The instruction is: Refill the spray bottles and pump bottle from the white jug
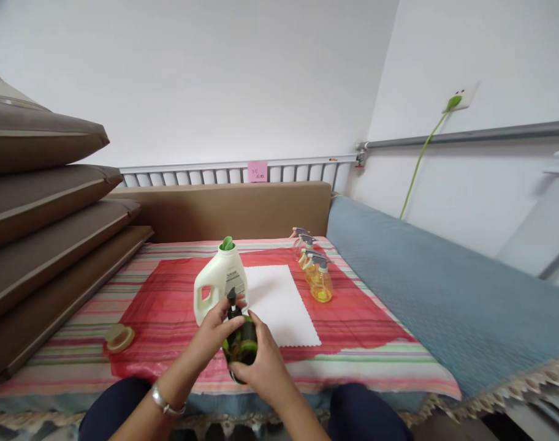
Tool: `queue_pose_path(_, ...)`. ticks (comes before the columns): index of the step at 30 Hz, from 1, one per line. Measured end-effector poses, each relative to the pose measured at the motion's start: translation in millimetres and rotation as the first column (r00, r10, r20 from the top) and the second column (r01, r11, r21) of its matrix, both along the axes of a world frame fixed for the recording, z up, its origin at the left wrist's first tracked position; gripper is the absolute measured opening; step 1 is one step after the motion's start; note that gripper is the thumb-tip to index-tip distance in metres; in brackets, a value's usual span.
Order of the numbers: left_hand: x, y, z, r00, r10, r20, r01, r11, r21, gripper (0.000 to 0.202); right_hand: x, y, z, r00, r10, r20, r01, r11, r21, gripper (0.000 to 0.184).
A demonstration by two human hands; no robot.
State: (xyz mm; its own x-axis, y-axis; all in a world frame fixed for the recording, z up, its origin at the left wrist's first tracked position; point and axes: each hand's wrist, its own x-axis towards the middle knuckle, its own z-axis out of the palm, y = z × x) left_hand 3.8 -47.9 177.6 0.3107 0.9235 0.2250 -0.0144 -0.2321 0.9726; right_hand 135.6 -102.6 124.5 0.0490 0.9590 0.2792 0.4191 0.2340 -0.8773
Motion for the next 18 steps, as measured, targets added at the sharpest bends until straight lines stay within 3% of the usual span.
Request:
queue_pose_path(3,-5.2,1.2,-0.6,0.982,-0.177,0.061,0.182,0.979,-0.093,0.039,0.3,0.7,-4.5,0.999,0.046,-0.002,-0.046,0.999,0.028,0.089)
queue_pose_path(9,-3.2,5.6,-7.1,0.994,0.105,-0.027,-0.106,0.994,-0.002,0.031,-1.9,4.2,-8.7,1.0,0.022,0.016,-0.022,0.999,0.034,0.087)
queue_pose_path(11,-5.6,3.3,-5.3,0.999,0.025,0.029,-0.024,0.999,-0.038,0.034,-2.1,4.5,-7.6,1.0,0.008,0.024,-0.008,1.0,0.011,0.087)
queue_pose_path(13,-9.9,1.8,-3.4,0.986,-0.123,0.116,0.136,0.984,-0.113,0.037,-2.2,4.0,-6.8,1.0,0.026,0.012,-0.026,1.0,-0.001,0.088)
queue_pose_path(15,-12.4,2.8,-4.4,0.973,-0.166,0.163,0.191,0.969,-0.156,0.036,-2.8,3.2,-7.5,0.998,0.065,-0.006,-0.065,0.998,0.003,0.089)
queue_pose_path(18,-10.2,7.2,-11.4,0.992,0.015,0.127,0.002,0.992,-0.129,0.033,-4.4,2.9,-11.2,0.998,0.06,0.008,-0.06,0.998,0.001,0.088)
